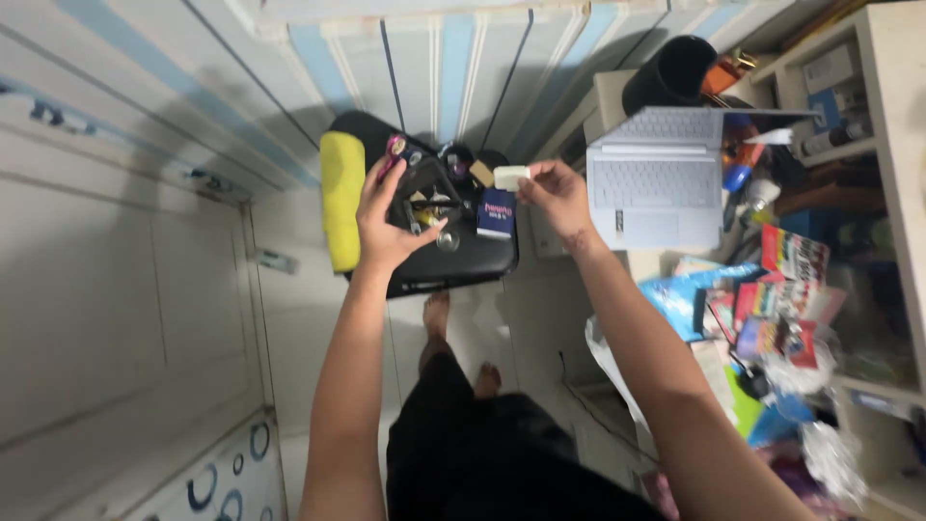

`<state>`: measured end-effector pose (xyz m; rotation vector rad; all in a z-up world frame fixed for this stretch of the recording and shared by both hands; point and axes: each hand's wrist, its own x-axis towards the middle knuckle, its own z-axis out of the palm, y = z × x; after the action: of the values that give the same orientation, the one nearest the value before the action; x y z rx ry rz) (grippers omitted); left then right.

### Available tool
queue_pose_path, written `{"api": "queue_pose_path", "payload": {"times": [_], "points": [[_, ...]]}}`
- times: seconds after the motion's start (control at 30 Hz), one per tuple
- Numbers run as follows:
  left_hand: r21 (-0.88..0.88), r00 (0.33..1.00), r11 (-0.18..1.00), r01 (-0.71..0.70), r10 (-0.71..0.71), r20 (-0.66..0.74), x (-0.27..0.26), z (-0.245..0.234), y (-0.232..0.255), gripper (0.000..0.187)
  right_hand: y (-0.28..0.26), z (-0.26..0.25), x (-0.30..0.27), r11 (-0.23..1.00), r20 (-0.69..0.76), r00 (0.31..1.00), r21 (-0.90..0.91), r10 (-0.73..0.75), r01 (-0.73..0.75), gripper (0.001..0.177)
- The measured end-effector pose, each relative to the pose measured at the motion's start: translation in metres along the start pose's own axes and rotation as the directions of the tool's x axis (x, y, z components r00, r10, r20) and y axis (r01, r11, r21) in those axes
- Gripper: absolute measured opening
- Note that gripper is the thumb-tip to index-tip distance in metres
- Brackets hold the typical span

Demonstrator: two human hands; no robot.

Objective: The person organizes a cluttered desk by picking up a coiled cable and hanging it on a wall hook, then placing a mesh pen holder on the desk. They add a pencil, scissors, and a light bulb to the holder, then coil a white USB cable and place it on a chair.

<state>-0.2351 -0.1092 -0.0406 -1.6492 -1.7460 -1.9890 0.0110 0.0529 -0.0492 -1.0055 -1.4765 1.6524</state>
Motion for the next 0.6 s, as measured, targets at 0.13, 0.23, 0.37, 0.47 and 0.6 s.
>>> {"api": "queue_pose_path", "payload": {"times": [0.13,0.23,0.37,0.47,0.6], "points": [[-0.024,1.0,1.0,0.018,-0.018,0.012,0.013,0.029,-0.062,0.088,0.066,0.004,0.061,0.992,-0.079,0.994,-0.093,0.072,-0.079,0.027],[-0.007,0.998,1.0,0.028,-0.028,0.048,0.003,0.041,-0.107,0.085,0.117,0.014,0.095,0.932,-0.121,0.986,-0.332,0.115,-0.149,0.025],[0.009,0.995,0.996,0.092,-0.092,0.049,-0.013,0.06,-0.144,0.088,0.193,0.021,0.14,0.757,-0.201,0.963,-0.598,0.179,-0.266,0.026],[0.004,0.991,0.993,0.116,-0.116,0.062,-0.029,0.072,-0.166,0.087,0.245,0.025,0.167,0.68,-0.22,0.95,-0.663,0.223,-0.313,0.024],[-0.038,0.985,0.986,0.163,-0.161,0.055,-0.04,0.084,-0.184,0.083,0.278,0.035,0.188,0.575,-0.207,0.938,-0.746,0.279,-0.336,0.02]]}}
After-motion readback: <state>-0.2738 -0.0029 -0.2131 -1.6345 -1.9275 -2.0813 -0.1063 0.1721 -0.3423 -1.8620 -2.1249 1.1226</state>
